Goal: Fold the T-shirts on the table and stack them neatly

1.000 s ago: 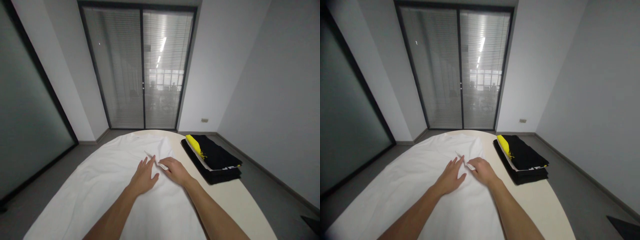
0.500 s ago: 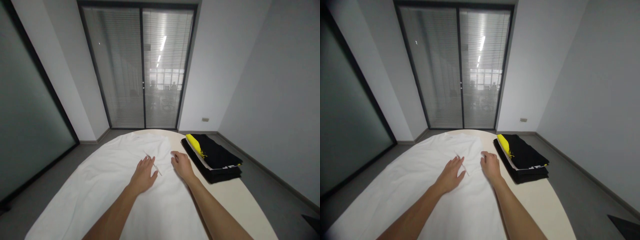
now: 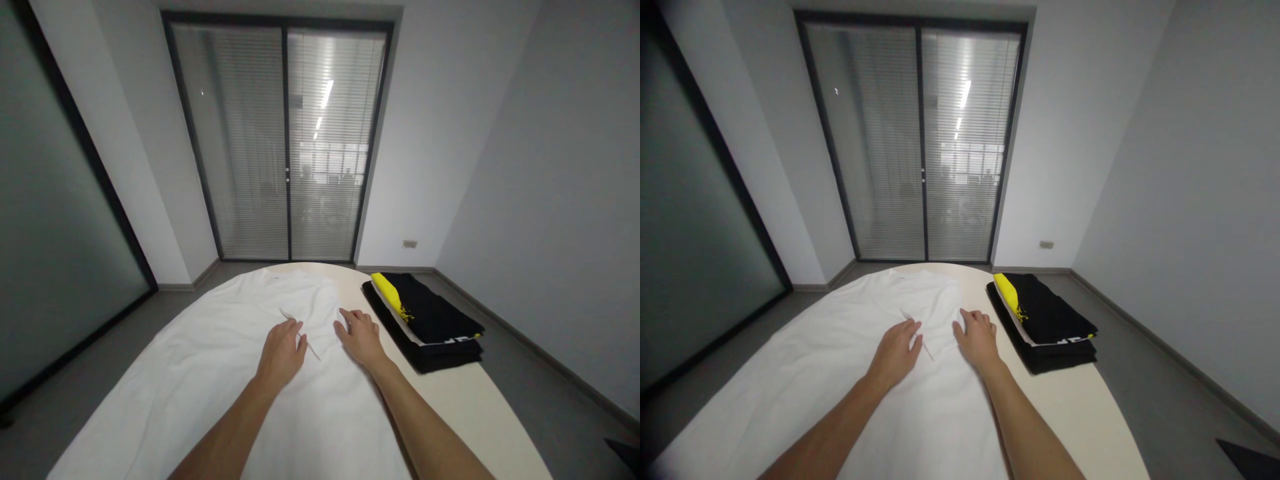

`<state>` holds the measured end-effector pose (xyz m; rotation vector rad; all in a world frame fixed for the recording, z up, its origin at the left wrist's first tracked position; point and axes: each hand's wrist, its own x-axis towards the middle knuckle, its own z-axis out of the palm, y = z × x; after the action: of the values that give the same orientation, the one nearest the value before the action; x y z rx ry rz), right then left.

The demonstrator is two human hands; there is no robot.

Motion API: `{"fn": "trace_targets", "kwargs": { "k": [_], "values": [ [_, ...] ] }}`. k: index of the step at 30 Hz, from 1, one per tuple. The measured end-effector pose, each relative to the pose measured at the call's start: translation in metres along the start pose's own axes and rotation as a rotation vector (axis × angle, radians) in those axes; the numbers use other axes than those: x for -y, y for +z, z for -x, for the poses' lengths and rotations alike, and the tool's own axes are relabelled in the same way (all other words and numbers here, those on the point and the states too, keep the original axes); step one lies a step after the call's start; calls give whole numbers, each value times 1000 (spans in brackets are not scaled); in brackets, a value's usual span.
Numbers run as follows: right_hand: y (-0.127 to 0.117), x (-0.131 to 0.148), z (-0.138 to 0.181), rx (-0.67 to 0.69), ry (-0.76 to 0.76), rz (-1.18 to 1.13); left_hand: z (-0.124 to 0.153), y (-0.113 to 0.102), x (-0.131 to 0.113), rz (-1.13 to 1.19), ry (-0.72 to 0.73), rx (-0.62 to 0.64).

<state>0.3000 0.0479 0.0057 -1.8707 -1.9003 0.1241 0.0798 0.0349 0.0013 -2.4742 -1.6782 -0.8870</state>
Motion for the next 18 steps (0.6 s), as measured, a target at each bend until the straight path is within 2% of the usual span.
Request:
{"fn": "trace_targets", "kwargs": {
  "k": [4, 9, 16, 18],
  "values": [
    [-2, 0, -2, -8, 11, 14, 1, 1, 0, -9, -23, -16],
    [-10, 2, -5, 14, 141, 17, 2, 2, -2, -54, -42, 85],
    [-17, 4, -5, 75, 186, 118, 5, 7, -1, -93, -87, 150],
    [-19, 7, -3, 49, 174, 162, 6, 7, -2, -104, -106, 141]
  ]
}}
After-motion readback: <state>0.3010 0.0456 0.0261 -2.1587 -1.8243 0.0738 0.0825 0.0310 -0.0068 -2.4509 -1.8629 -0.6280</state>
